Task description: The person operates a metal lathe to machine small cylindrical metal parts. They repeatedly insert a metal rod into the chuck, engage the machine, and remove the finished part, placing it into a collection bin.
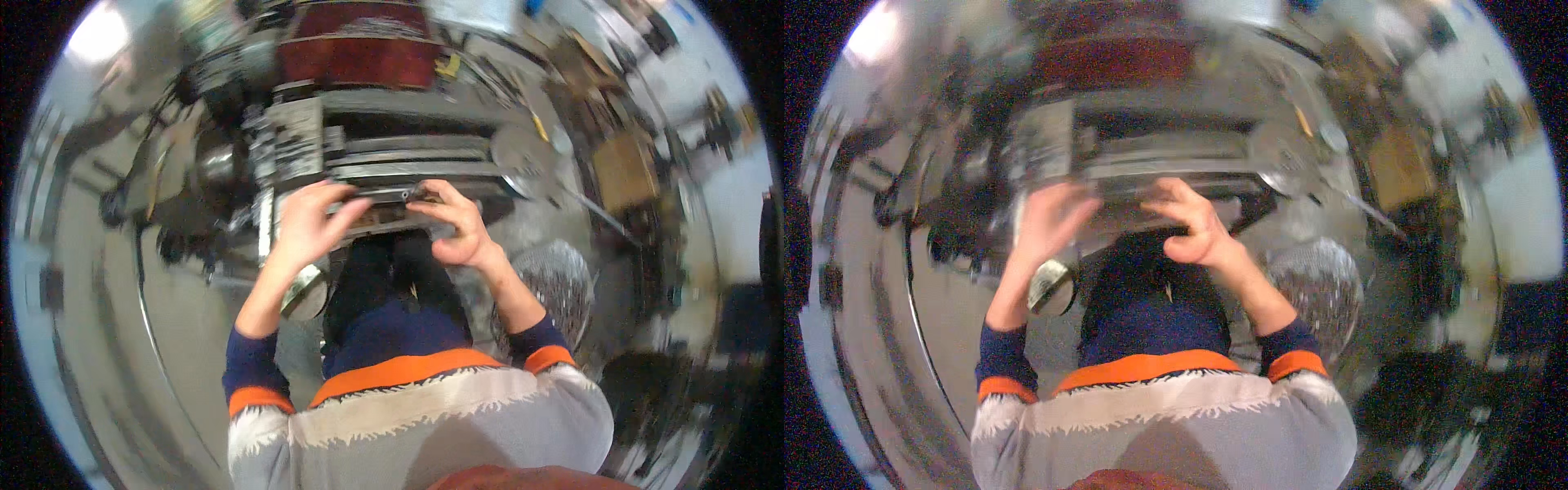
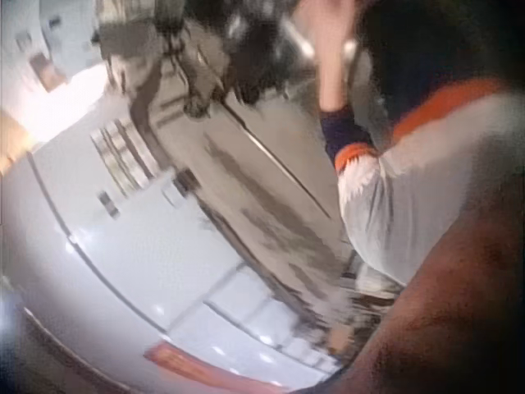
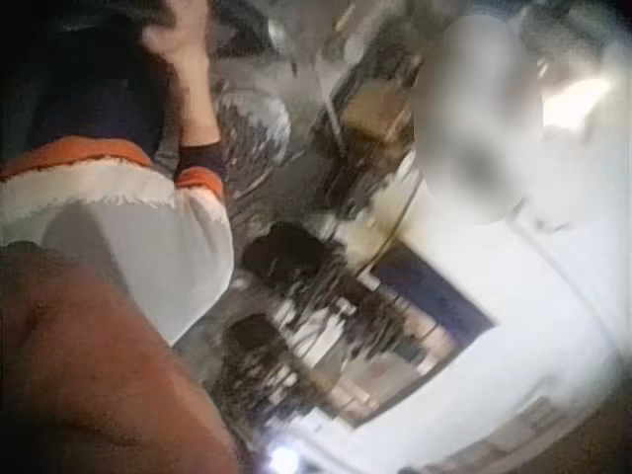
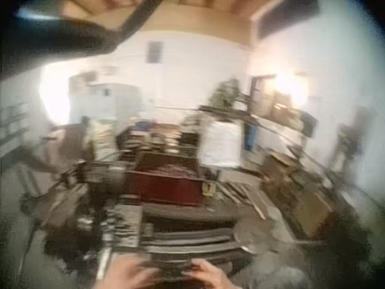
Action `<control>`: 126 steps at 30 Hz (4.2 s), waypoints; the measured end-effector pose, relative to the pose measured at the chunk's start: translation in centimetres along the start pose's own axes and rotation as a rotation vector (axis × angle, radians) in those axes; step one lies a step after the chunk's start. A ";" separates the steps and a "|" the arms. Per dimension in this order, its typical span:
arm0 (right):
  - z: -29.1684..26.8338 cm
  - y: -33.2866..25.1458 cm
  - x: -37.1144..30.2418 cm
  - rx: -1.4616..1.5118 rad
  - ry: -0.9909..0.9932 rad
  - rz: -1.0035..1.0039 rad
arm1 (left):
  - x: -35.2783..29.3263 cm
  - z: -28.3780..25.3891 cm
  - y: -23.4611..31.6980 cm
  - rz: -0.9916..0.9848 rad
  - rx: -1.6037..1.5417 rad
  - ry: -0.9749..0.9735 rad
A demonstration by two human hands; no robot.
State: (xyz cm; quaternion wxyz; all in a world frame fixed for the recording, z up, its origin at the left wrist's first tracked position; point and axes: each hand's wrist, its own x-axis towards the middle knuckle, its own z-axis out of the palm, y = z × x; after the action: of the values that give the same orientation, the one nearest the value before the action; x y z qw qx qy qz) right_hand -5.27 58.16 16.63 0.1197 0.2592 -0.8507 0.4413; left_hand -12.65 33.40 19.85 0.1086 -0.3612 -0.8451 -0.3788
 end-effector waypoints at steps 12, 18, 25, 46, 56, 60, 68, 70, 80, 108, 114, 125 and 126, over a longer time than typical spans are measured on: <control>5.2 -2.5 9.0 -0.035 -0.257 -0.330 | -3.2 -1.1 -4.0 -0.038 -0.153 0.104; 5.7 -4.3 12.6 -0.024 -0.406 -0.392 | -4.0 -4.1 -4.2 -0.093 -0.257 0.075; 9.0 -6.2 17.7 0.090 -0.446 -0.371 | -6.1 -8.3 -5.3 -0.317 -0.539 0.149; 17.9 -0.3 29.3 -0.789 -0.620 -0.045 | -36.0 -21.5 -7.2 -1.145 0.498 0.364; 17.8 -0.6 28.8 -0.798 -0.625 -0.035 | -36.5 -28.6 -16.4 -1.505 1.027 0.050; 18.1 0.1 29.5 -0.767 -0.611 -0.016 | -41.0 -34.7 -25.2 -1.518 1.171 0.259; 18.1 -0.2 29.0 -0.764 -0.558 -0.092 | -39.8 -34.5 -27.2 -1.497 0.949 0.292; 18.2 0.1 28.9 -0.755 -0.531 -0.091 | -38.9 -30.9 -28.6 -0.866 0.851 0.699; 7.9 0.6 21.9 -0.538 -0.119 -0.308 | -28.0 -7.3 -31.3 -1.288 0.430 0.099; -24.6 19.9 -24.2 -1.213 -0.108 1.406 | -21.3 -10.8 -27.6 -1.160 -0.355 0.957; -18.9 15.3 -24.9 -1.150 0.107 1.554 | -20.1 -7.8 -28.1 -1.067 -0.629 1.300; -13.7 12.2 -26.0 -1.087 0.362 1.472 | -18.6 -8.1 -26.8 -1.151 -0.525 1.255; -13.7 12.5 -26.1 -1.093 0.369 1.478 | -18.7 -8.1 -26.9 -1.158 -0.522 1.257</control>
State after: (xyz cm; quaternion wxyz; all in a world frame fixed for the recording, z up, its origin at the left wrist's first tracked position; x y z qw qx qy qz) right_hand 9.36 83.96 4.71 0.0472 -0.5135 -0.8565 -0.0212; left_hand -18.63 5.51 1.82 0.2578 0.3833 -0.5664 -0.6825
